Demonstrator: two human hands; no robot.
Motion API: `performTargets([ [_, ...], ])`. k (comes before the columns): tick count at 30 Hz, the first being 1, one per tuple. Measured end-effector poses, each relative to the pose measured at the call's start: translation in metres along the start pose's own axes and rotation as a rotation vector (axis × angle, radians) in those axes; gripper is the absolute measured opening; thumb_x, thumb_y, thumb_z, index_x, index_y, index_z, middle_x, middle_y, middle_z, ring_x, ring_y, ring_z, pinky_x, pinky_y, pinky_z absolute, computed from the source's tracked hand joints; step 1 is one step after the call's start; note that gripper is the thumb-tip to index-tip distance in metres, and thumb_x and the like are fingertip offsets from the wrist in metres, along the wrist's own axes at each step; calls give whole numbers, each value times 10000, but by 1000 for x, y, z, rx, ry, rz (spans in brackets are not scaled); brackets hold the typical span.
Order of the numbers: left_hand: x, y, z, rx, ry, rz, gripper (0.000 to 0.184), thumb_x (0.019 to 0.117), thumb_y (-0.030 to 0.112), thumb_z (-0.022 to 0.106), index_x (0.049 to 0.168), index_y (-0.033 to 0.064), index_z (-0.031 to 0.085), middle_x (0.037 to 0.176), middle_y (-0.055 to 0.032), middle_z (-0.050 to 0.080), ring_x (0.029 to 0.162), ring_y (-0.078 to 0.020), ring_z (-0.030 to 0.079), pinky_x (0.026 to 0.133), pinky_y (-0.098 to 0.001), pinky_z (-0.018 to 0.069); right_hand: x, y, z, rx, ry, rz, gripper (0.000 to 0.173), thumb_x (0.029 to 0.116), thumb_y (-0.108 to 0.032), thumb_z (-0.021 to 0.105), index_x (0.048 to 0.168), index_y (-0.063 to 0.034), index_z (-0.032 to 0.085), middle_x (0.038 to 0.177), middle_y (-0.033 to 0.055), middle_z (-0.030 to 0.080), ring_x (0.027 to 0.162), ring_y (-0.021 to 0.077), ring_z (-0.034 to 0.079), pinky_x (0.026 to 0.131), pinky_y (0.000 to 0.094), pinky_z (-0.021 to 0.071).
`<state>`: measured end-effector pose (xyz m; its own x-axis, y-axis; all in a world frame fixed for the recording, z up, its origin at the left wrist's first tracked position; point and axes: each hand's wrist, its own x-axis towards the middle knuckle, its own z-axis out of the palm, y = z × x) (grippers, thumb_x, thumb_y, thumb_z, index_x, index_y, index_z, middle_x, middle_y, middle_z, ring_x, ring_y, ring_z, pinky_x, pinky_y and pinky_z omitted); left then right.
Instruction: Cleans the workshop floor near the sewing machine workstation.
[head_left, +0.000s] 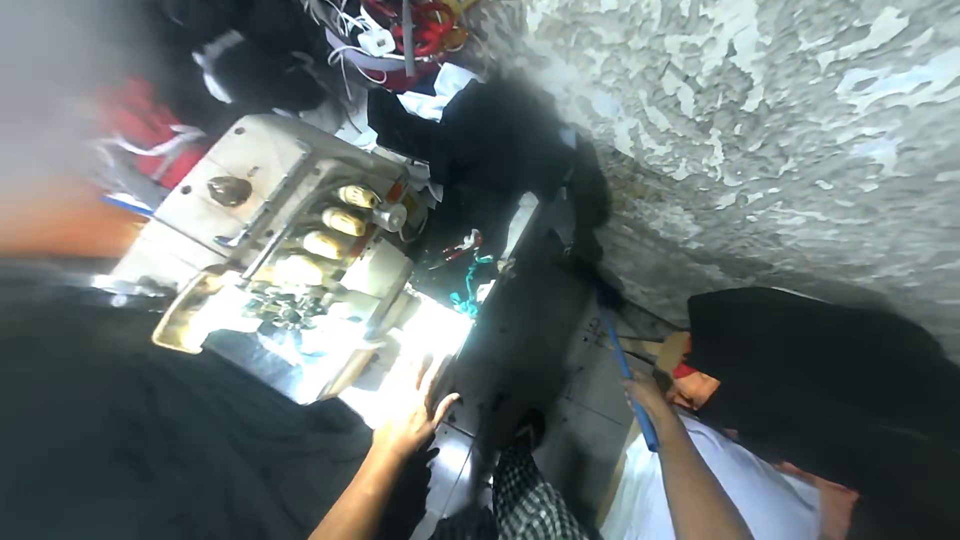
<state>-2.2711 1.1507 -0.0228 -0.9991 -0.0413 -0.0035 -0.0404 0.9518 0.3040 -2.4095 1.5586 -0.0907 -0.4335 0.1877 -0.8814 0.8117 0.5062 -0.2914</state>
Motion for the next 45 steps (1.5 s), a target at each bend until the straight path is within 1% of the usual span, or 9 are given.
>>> performTargets([
  [5,0,0,-1,13,-22,-10,753,970,638,424,1496,111,536,1570,-287,409,1445,-529,376,1143,-654,313,-37,34,41,-165,-284,107,513,1065,-108,548,1548,-67,377,965,123,547,630,130,459,581,282,432],
  [8,0,2,-2,-7,-48,-23,755,964,629,446,1490,95,540,1568,-292,408,1447,-538,365,1144,-667,302,-103,65,7,-236,-431,77,552,1059,-143,570,1570,-76,371,839,91,569,541,112,460,511,271,423],
  [13,1,0,1,-3,-30,-5,745,968,642,435,1479,112,555,1584,-251,409,1467,-503,356,1146,-664,301,-164,81,-34,-139,-319,-31,546,1046,-88,564,1561,-39,388,725,71,568,480,103,453,460,266,406],
  [18,2,1,0,-2,-32,-1,751,968,637,438,1481,100,552,1583,-264,403,1465,-513,352,1150,-666,293,-75,55,-17,-148,26,-53,533,1075,-95,509,1577,-33,342,985,214,601,665,222,531,620,377,482],
  [22,1,0,2,8,6,3,769,966,653,414,1473,94,559,1563,-282,421,1439,-525,387,1137,-659,317,6,21,4,27,208,28,397,1073,-90,497,1434,72,468,1229,305,567,918,325,609,833,451,520],
  [27,0,-1,3,15,37,16,760,972,651,416,1465,92,566,1527,-305,456,1410,-533,425,1114,-649,360,31,8,43,271,118,109,316,1076,-56,484,1367,70,482,984,146,528,701,153,514,658,283,474],
  [33,1,1,0,13,20,11,748,971,641,416,1484,114,547,1542,-298,441,1418,-537,411,1110,-659,349,12,60,49,210,71,90,510,1068,-41,504,1554,-33,348,1054,170,543,698,164,486,615,305,442],
  [41,2,0,0,13,-36,1,778,967,641,416,1479,70,545,1557,-282,430,1453,-530,362,1148,-667,298,-55,99,84,-120,-287,124,579,1062,-99,544,1591,-79,311,1001,162,565,646,162,463,595,323,435],
  [45,2,-1,1,-2,-25,-5,787,963,649,416,1479,68,543,1560,-280,428,1458,-533,350,1153,-667,291,-123,126,52,-144,-440,66,586,1018,-74,611,1554,-11,381,1206,255,617,784,221,578,717,376,507],
])
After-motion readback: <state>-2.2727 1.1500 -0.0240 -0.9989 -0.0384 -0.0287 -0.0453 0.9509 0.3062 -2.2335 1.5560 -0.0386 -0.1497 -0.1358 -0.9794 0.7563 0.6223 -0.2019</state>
